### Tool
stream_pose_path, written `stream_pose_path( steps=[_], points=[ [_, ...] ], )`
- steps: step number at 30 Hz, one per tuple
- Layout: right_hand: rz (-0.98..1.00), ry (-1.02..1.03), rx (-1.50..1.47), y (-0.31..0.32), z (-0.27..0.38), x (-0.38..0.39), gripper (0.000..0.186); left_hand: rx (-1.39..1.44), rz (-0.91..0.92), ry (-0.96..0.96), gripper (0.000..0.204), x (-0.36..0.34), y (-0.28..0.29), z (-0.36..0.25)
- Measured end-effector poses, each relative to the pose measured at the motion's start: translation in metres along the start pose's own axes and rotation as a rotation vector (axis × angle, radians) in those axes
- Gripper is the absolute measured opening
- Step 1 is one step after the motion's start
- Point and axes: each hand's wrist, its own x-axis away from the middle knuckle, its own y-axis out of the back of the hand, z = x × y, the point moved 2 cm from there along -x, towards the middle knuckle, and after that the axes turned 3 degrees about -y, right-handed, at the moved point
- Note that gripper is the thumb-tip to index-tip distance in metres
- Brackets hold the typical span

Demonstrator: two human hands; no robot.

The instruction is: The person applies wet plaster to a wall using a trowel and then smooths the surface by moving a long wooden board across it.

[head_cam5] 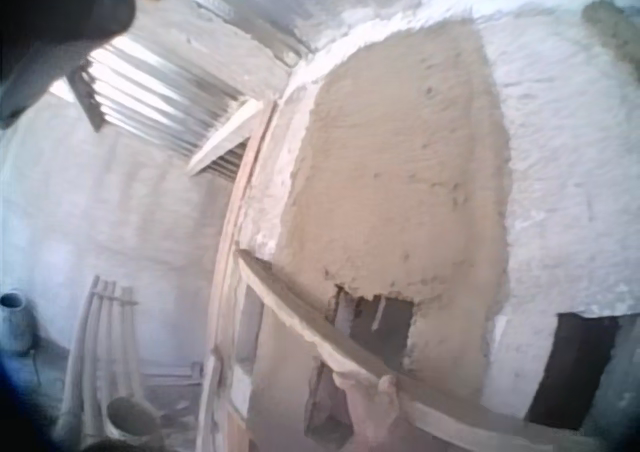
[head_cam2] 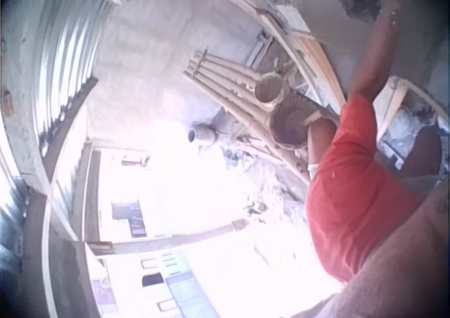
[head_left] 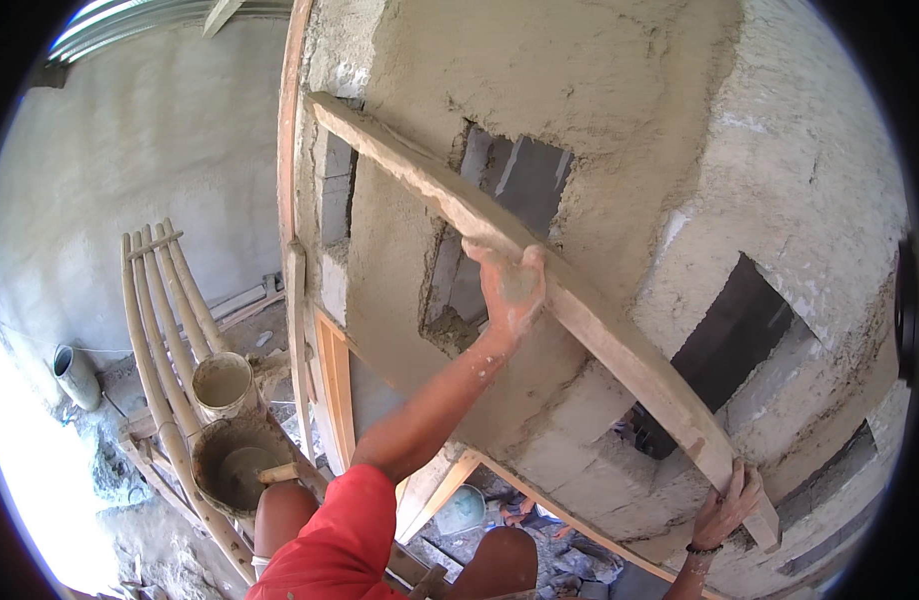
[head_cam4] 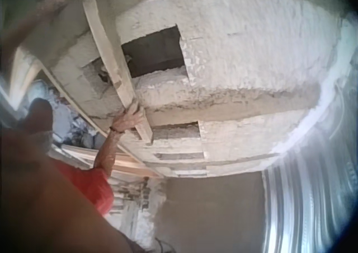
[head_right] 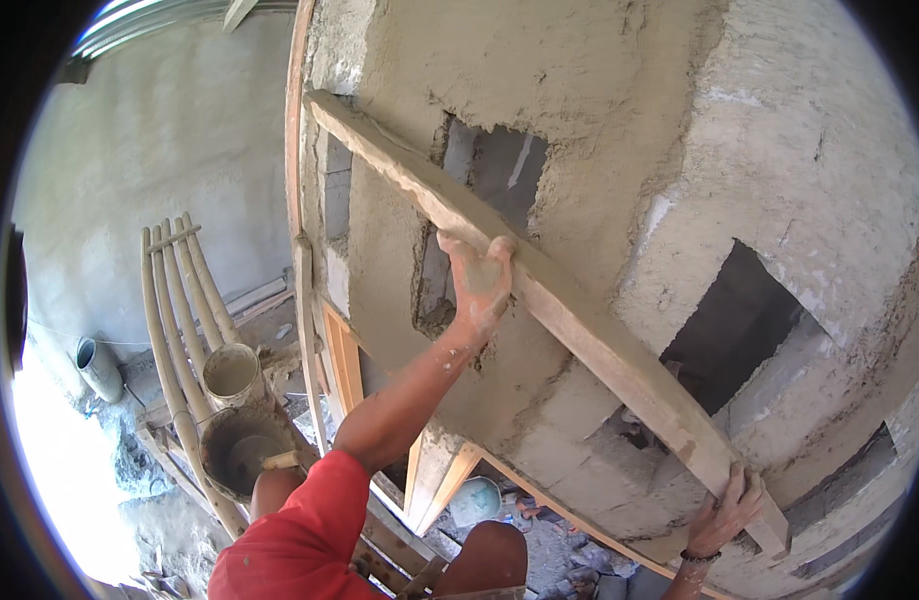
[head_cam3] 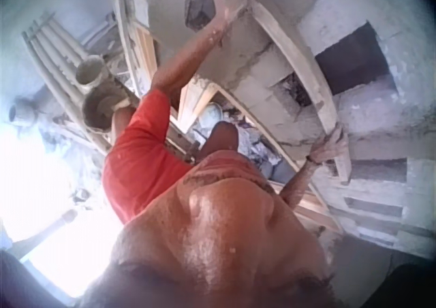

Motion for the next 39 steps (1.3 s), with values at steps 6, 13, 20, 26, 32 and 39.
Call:
stream_pose_path(
  steps=[6, 13, 20, 26, 32, 39],
  points=[
    [-0.105, -0.016, 0.004, 0.034, 0.018, -0.086, 0.055, -0.083, 0.018, -0.154, 0.066, -0.106, -0.046, -0.058],
    [-0.263, 0.088, -0.017, 0.053, 0.047, -0.182, 0.057, -0.008, 0.233, -0.245, 0.069, -0.213, -0.066, -0.096],
    [-0.207, 0.102, -0.003, 0.049, 0.05, -0.188, 0.059, 0.337, 0.304, -0.093, 0.061, -0.213, -0.047, -0.116],
    [-0.088, 0.069, 0.073, 0.057, -0.019, -0.13, 0.056, 0.269, 0.125, -0.045, 0.056, -0.11, -0.069, -0.077],
    [-0.077, 0.101, 0.083, 0.052, -0.049, -0.129, 0.05, 0.013, 0.008, -0.337, 0.043, -0.08, -0.063, -0.094],
    [-0.043, 0.103, 0.024, 0.104, 0.003, -0.27, 0.042, 0.007, 0.001, -0.078, 0.053, -0.19, -0.068, -0.164]
  ],
)
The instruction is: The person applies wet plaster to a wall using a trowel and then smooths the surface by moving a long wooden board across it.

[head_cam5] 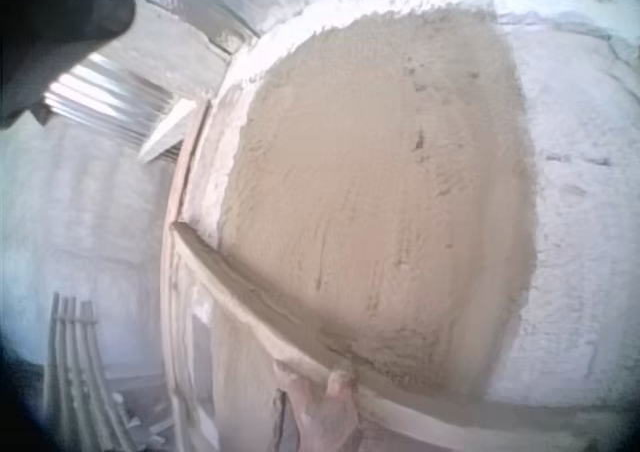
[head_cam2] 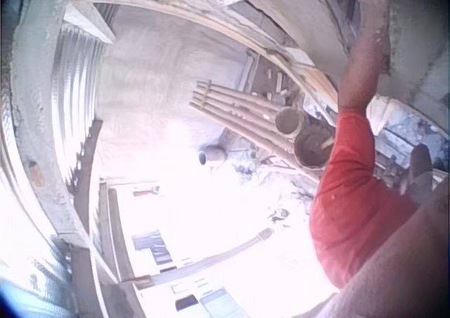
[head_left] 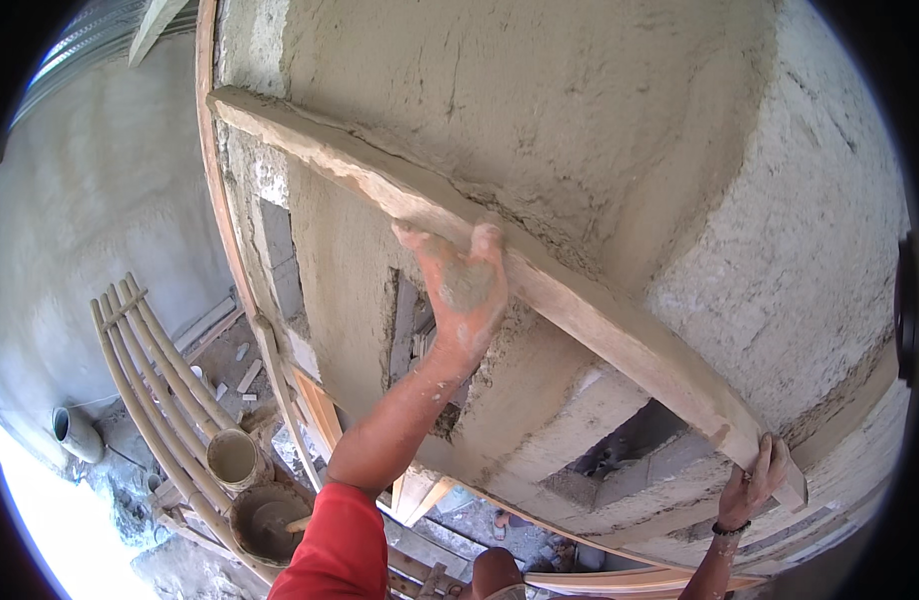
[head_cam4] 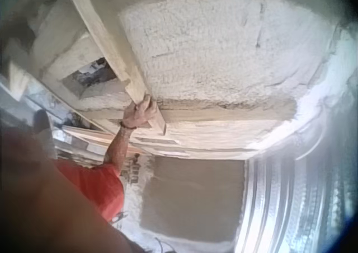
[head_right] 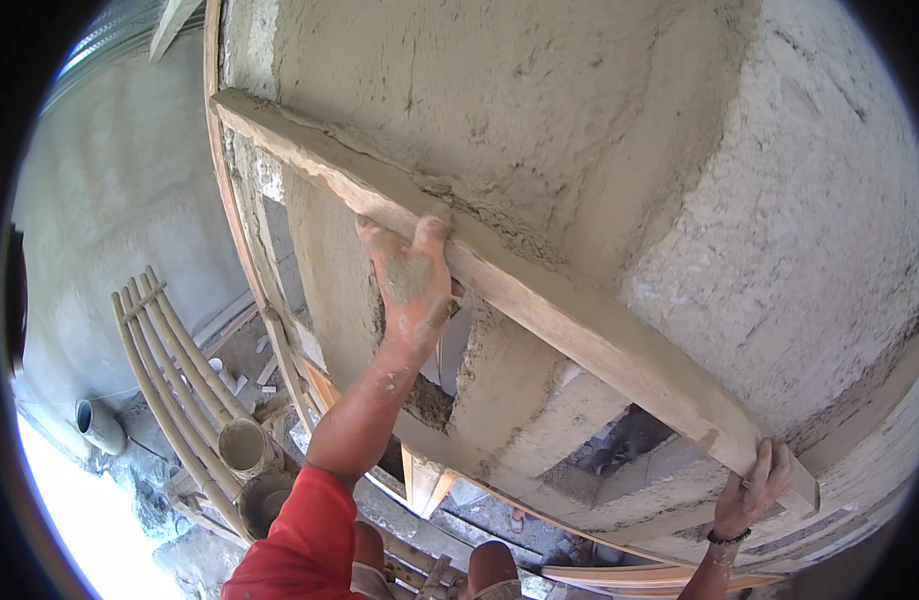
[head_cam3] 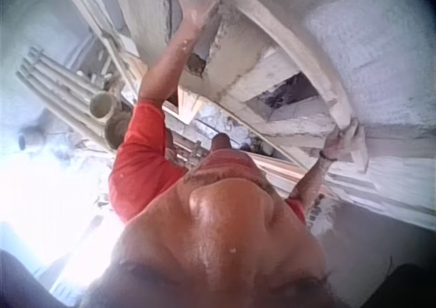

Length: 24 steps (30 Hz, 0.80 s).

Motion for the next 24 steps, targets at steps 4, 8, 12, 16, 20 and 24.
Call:
stream_pose_path(
  steps=[4, 8, 12, 16, 20, 24],
  points=[
    [0.001, 0.004, 0.006, 0.018, 0.018, -0.069, 0.042, 0.045, -0.036, 0.074, 0.047, -0.073, -0.007, -0.034],
    [-0.019, 0.001, -0.012, 0.038, 0.037, -0.133, 0.042, 0.077, 0.016, 0.21, 0.042, -0.143, -0.008, -0.066],
    [-0.048, -0.06, -0.059, 0.058, 0.047, -0.197, 0.041, 0.023, -0.127, 0.146, 0.025, -0.18, -0.025, -0.11],
    [0.015, -0.036, -0.059, 0.074, 0.033, -0.229, 0.043, 0.094, -0.12, 0.238, 0.024, -0.189, -0.036, -0.129],
    [0.076, 0.024, -0.04, 0.077, 0.024, -0.231, 0.045, 0.023, -0.076, 0.242, 0.023, -0.191, -0.036, -0.14],
    [0.122, -0.004, -0.077, 0.086, -0.002, -0.225, 0.041, 0.099, -0.118, 0.381, 0.025, -0.162, -0.048, -0.128]
  ],
)
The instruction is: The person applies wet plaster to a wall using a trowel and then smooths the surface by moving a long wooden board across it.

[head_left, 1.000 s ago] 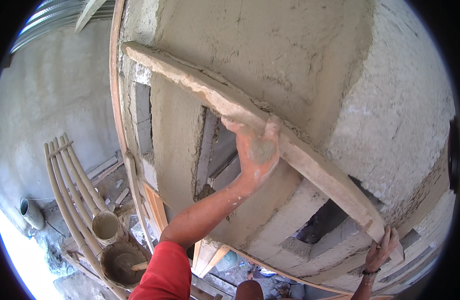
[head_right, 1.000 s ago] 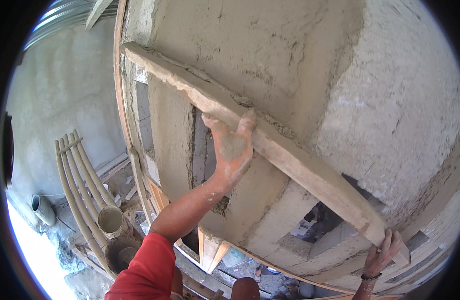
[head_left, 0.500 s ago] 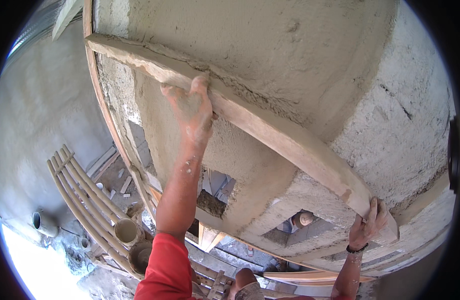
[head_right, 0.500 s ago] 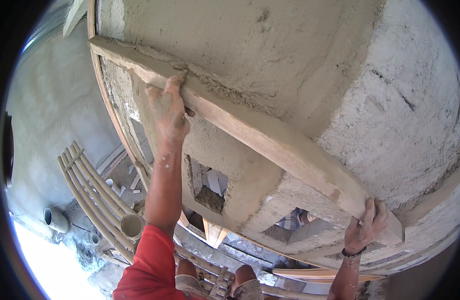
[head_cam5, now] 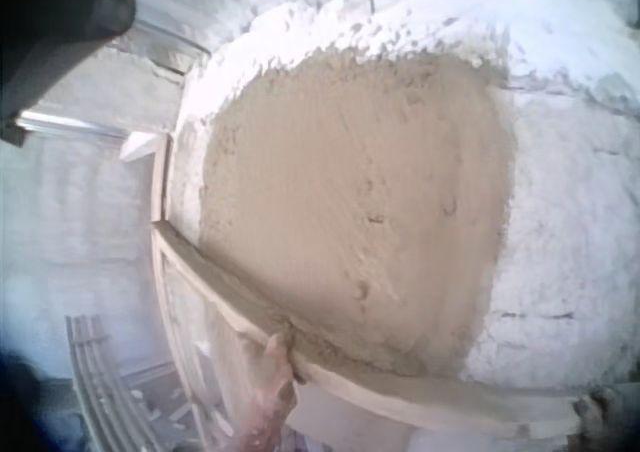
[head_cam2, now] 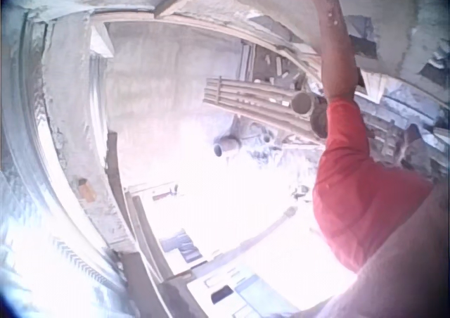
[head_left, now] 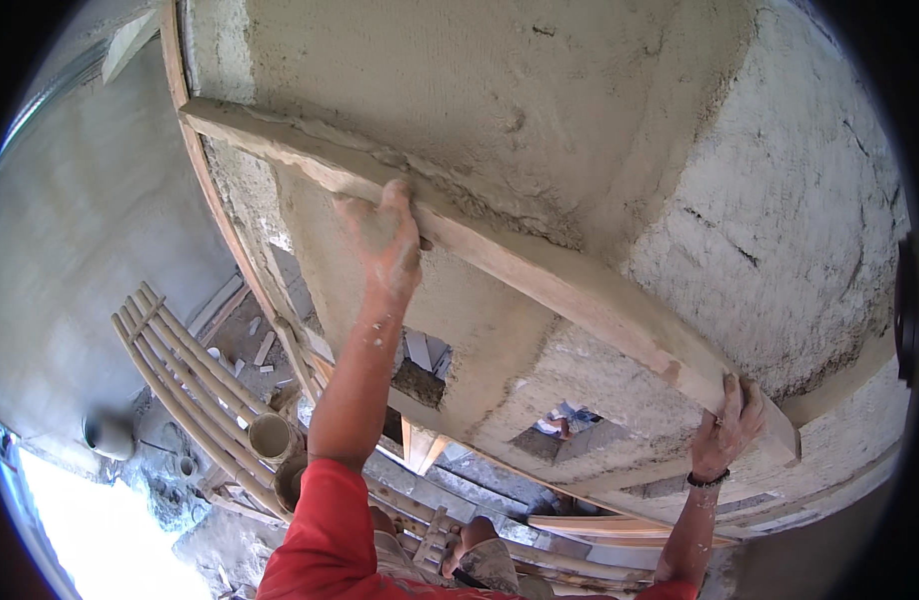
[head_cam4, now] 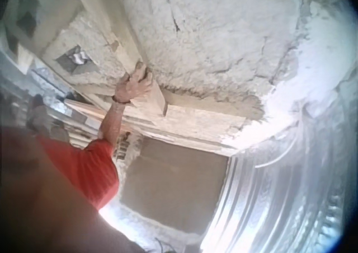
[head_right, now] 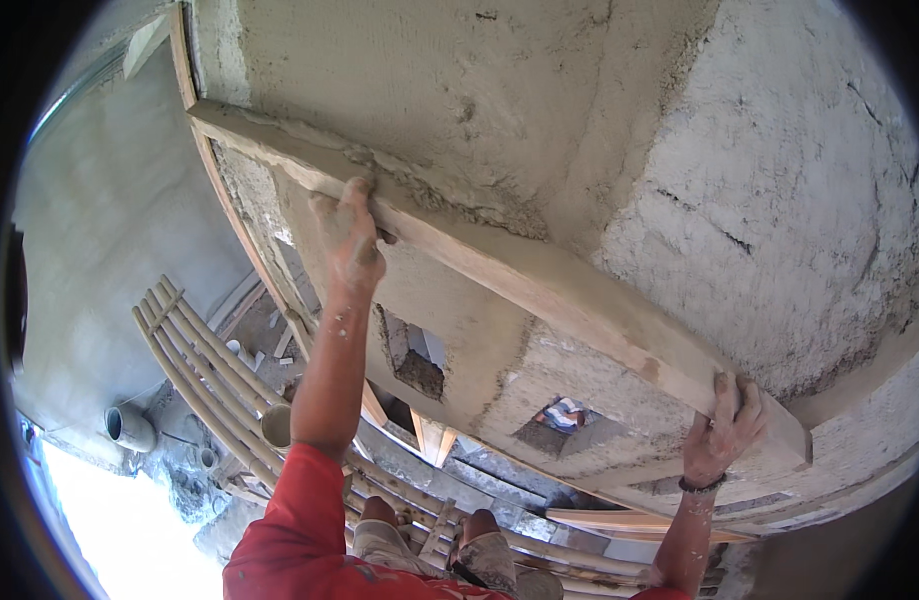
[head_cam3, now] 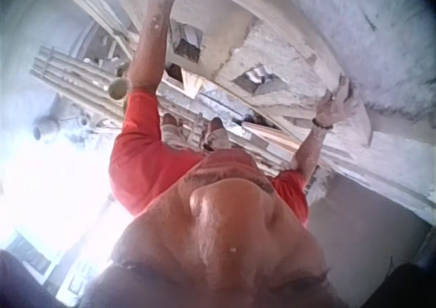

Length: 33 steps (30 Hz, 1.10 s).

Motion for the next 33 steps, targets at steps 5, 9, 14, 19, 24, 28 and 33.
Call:
stream_pose_path(
  steps=[5, 9, 14, 19, 24, 28, 33],
  points=[
    [0.049, -0.015, 0.076, 0.001, -0.063, 0.037, 0.04, -0.039, 0.046, -0.179, 0.041, 0.053, -0.001, 0.069],
    [0.01, 0.008, 0.079, 0.002, -0.081, 0.041, 0.039, -0.161, 0.006, -0.374, 0.04, 0.078, -0.013, 0.062],
    [-0.07, 0.049, 0.073, 0.016, -0.072, 0.005, 0.038, -0.155, 0.023, -0.26, 0.042, 0.056, -0.021, 0.039],
    [-0.104, 0.064, 0.137, 0.044, -0.062, -0.056, 0.039, -0.22, -0.052, -0.331, 0.028, 0.011, -0.049, -0.021],
    [-0.17, 0.032, 0.098, 0.067, -0.045, -0.108, 0.037, -0.371, -0.009, -0.391, 0.023, -0.024, -0.071, -0.074],
    [-0.195, 0.029, 0.045, 0.082, -0.039, -0.143, 0.038, -0.219, 0.006, -0.36, 0.027, -0.062, -0.088, -0.102],
    [-0.205, 0.042, 0.034, 0.088, -0.041, -0.167, 0.042, -0.141, 0.035, -0.452, 0.028, -0.091, -0.097, -0.115]
  ],
)
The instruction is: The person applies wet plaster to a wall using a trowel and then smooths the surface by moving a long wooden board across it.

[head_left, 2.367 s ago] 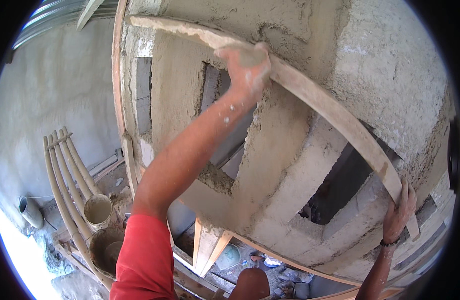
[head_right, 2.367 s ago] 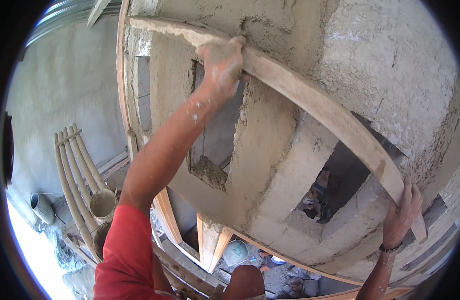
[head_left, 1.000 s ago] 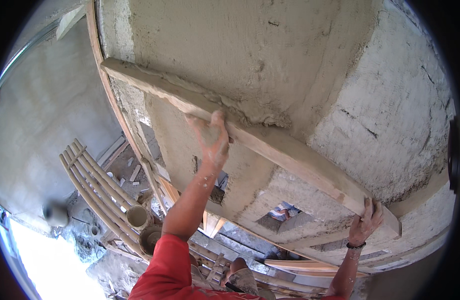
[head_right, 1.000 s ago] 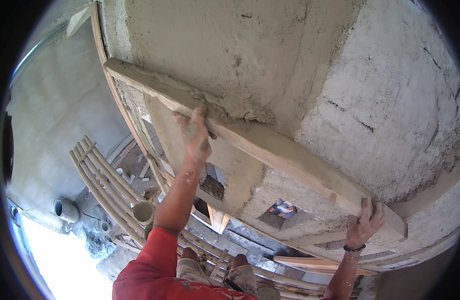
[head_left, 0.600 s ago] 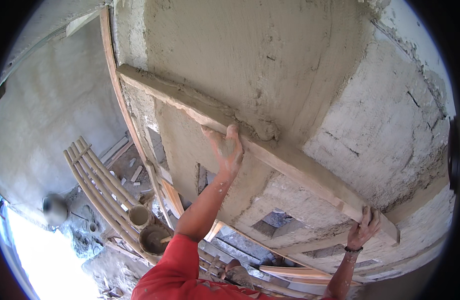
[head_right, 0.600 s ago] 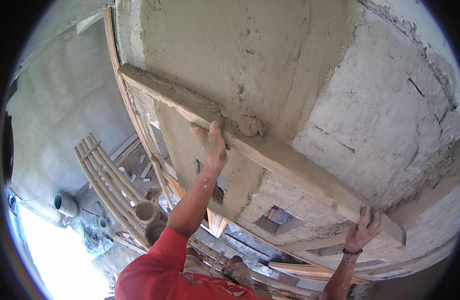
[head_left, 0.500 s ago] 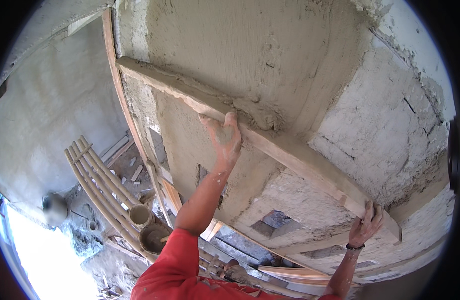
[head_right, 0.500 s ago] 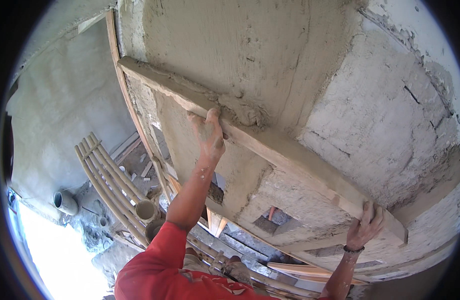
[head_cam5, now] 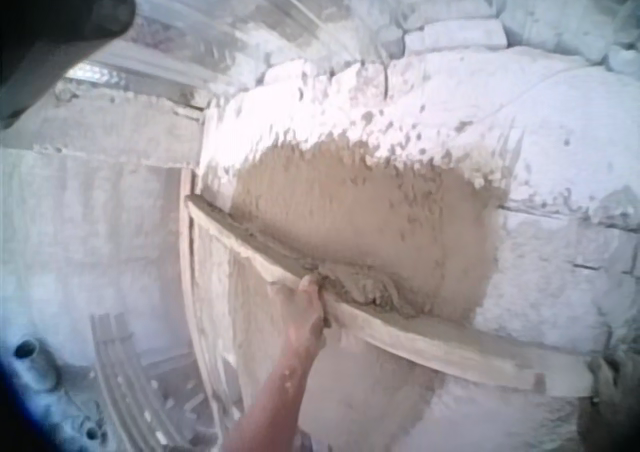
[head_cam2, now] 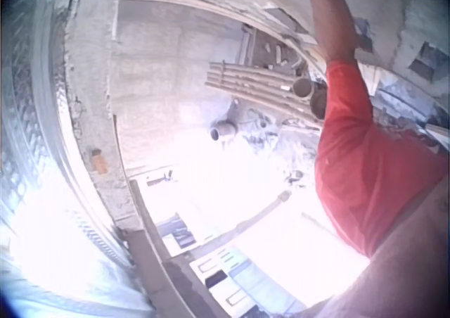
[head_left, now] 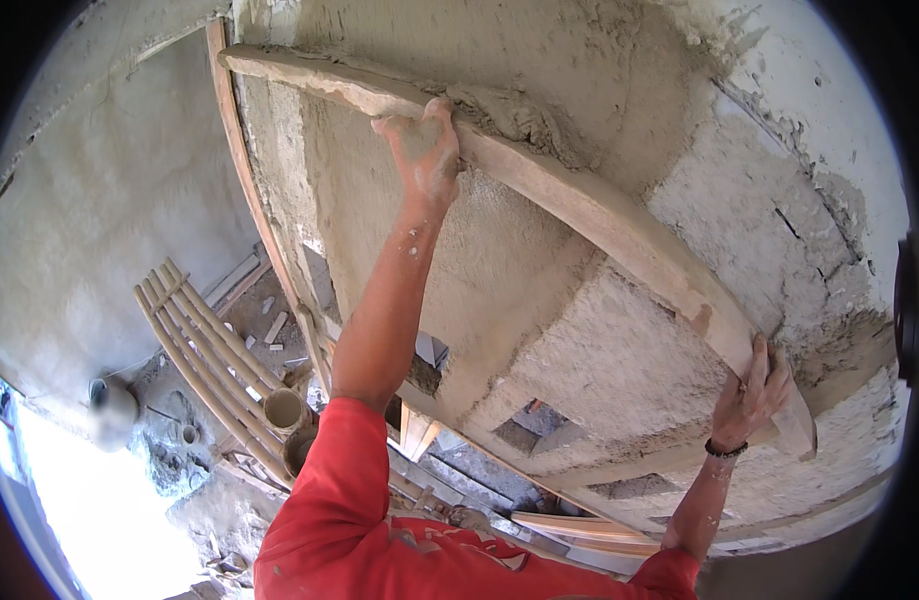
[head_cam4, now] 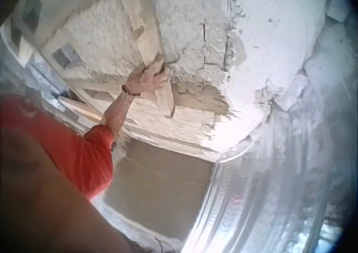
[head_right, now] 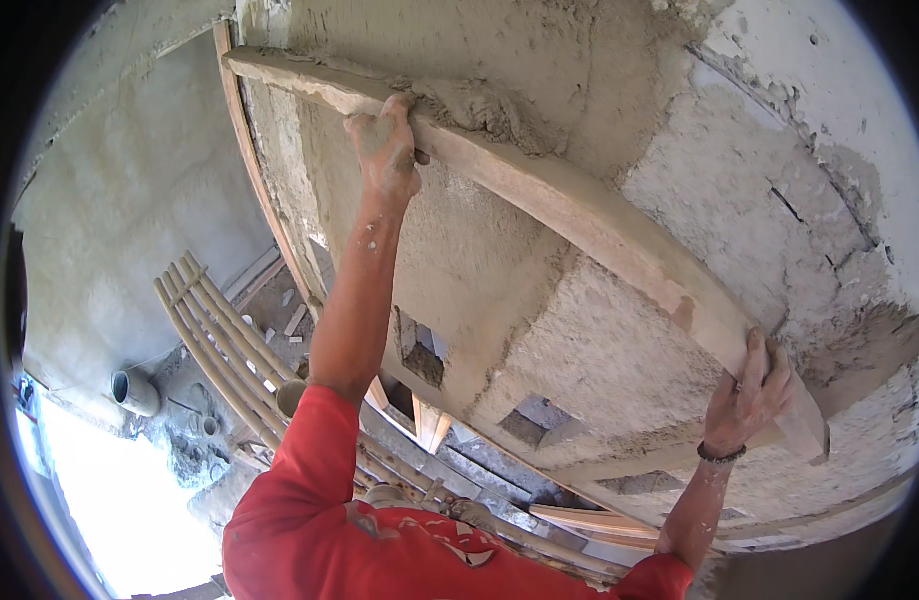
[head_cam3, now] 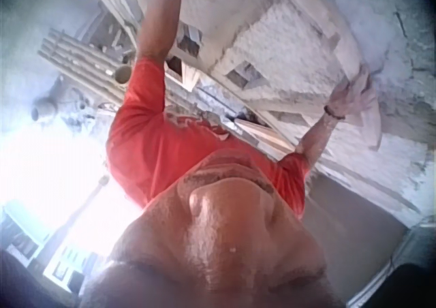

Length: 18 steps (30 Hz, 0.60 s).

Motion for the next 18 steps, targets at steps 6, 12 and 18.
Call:
stream_pose_path(
  steps=[6, 12, 18],
  points=[
    [0.071, 0.005, 0.026, 0.008, -0.021, 0.011, 0.041, 0.089, 0.02, 0.242, 0.025, 0.029, -0.006, -0.02],
    [0.092, -0.028, 0.068, 0.016, -0.078, 0.049, 0.044, 0.068, -0.155, -0.197, 0.024, 0.1, -0.032, -0.037],
    [0.01, 0.005, 0.08, 0.02, -0.076, 0.018, 0.042, 0.06, 0.017, 0.141, 0.023, 0.07, -0.036, -0.064]
  ],
)
